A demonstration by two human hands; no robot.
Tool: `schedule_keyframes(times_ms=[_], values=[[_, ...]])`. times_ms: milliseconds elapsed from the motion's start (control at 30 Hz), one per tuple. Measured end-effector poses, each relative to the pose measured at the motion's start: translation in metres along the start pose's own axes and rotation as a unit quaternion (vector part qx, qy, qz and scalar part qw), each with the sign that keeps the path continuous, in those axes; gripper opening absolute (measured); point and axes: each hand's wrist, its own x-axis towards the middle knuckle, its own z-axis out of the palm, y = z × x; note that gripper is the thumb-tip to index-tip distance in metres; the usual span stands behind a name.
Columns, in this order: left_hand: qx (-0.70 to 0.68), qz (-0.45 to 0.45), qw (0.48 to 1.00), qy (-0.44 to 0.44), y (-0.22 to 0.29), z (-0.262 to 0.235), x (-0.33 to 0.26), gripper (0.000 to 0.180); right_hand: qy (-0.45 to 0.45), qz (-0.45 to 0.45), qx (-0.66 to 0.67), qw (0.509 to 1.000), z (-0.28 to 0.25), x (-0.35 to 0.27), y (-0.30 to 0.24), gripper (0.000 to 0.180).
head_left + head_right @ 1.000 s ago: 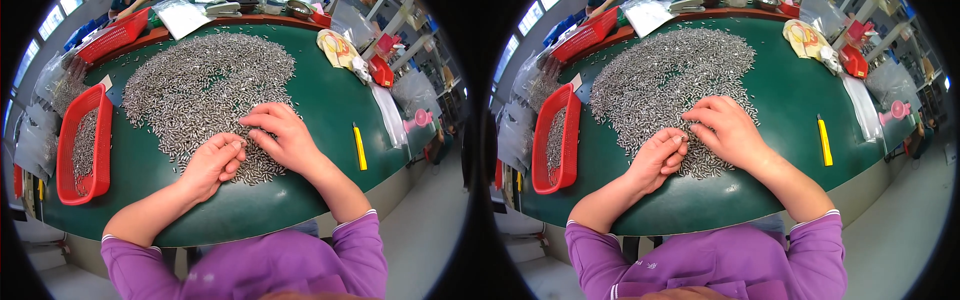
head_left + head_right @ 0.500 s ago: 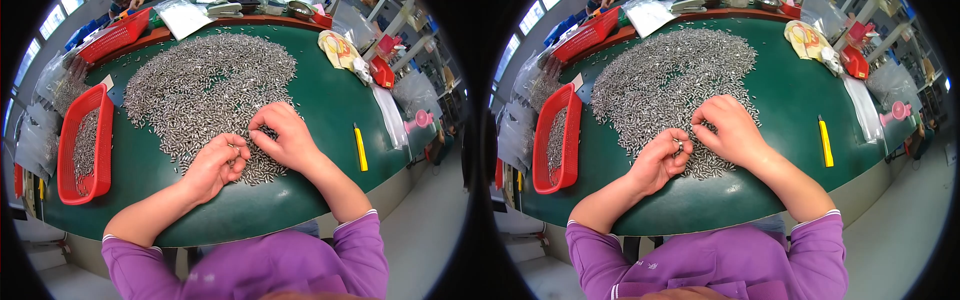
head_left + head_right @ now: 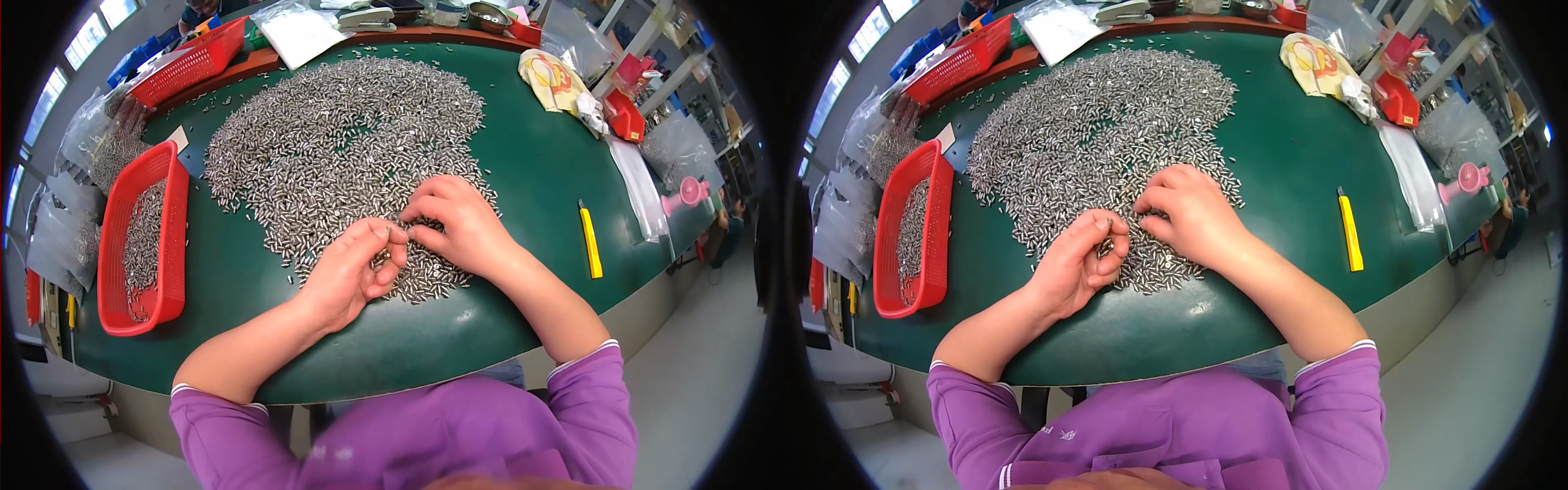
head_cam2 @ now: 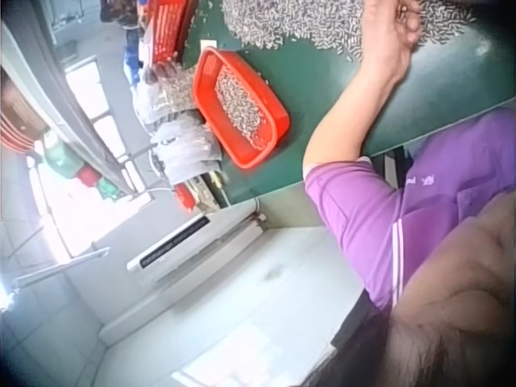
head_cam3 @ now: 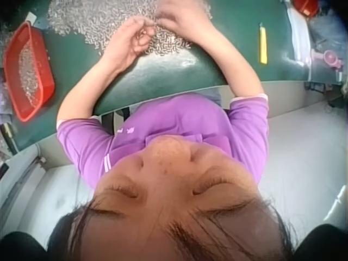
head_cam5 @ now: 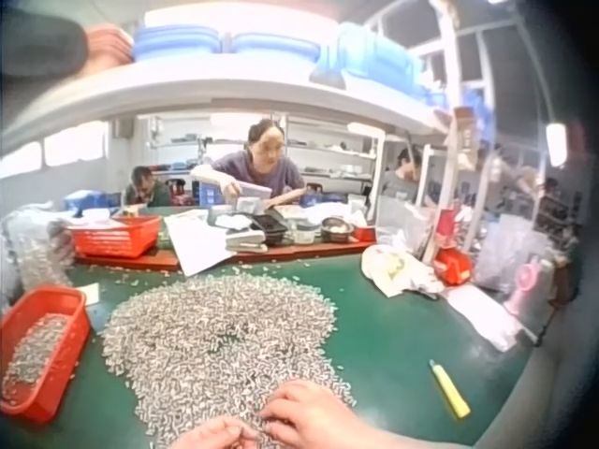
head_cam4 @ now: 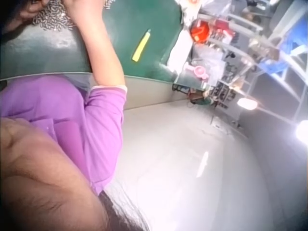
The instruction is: The recorder is inspecting and sorting small metal components on a workbench in a factory.
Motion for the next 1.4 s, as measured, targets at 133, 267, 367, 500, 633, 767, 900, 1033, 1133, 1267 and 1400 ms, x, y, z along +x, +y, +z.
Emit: schedule_keyframes(times_ms=[133, 267, 367, 500, 633, 767, 900, 1033, 1133, 1267, 1400], values=[[0.007, 0.001, 1.0, -0.002, 0.0, -0.003, 0.0, 0.02, -0.007, -0.001, -0.015, 1.0, 0.003, 0.003, -0.004, 0.013], [-0.005, 0.001, 1.0, -0.019, 0.0, -0.006, 0.0, 0.02, 0.018, 0.006, -0.034, 0.999, 0.005, 0.002, -0.008, 0.01], [-0.014, 0.001, 1.0, -0.02, 0.001, -0.005, -0.001, 0.02, 0.033, -0.004, -0.012, 0.999, 0.003, 0.002, -0.011, 0.011], [-0.01, 0.001, 1.0, -0.027, 0.0, -0.005, 0.0, 0.02, -0.017, -0.002, 0.022, 1.0, 0.004, 0.003, -0.006, 0.012], [-0.006, -0.002, 1.0, -0.005, 0.001, -0.002, 0.0, 0.019, -0.019, 0.005, 0.006, 1.0, 0.005, 0.003, -0.01, 0.012], [-0.031, -0.01, 0.999, -0.007, 0.001, -0.001, 0.0, 0.015, 0.04, 0.019, 0.031, 0.999, 0.0, 0.005, -0.014, 0.01], [-0.026, -0.003, 1.0, -0.016, -0.001, -0.005, 0.002, 0.013, 0.096, 0.056, 0.083, 0.99, -0.006, 0.005, -0.015, 0.011], [-0.005, -0.004, 1.0, -0.004, -0.002, -0.005, 0.001, 0.013, 0.09, 0.082, 0.144, 0.982, -0.01, 0.005, -0.02, 0.014], [0.039, -0.001, 0.999, -0.007, -0.003, -0.007, 0.0, 0.015, 0.118, -0.005, 0.126, 0.985, -0.016, 0.009, -0.024, 0.018], [0.016, 0.006, 0.999, -0.043, 0.0, -0.007, -0.001, 0.029, 0.112, -0.038, 0.089, 0.989, -0.017, 0.007, -0.027, 0.016], [-0.054, 0.015, 0.997, -0.059, -0.001, -0.007, 0.002, 0.04, 0.125, -0.053, 0.064, 0.989, -0.02, 0.007, -0.028, 0.016]])
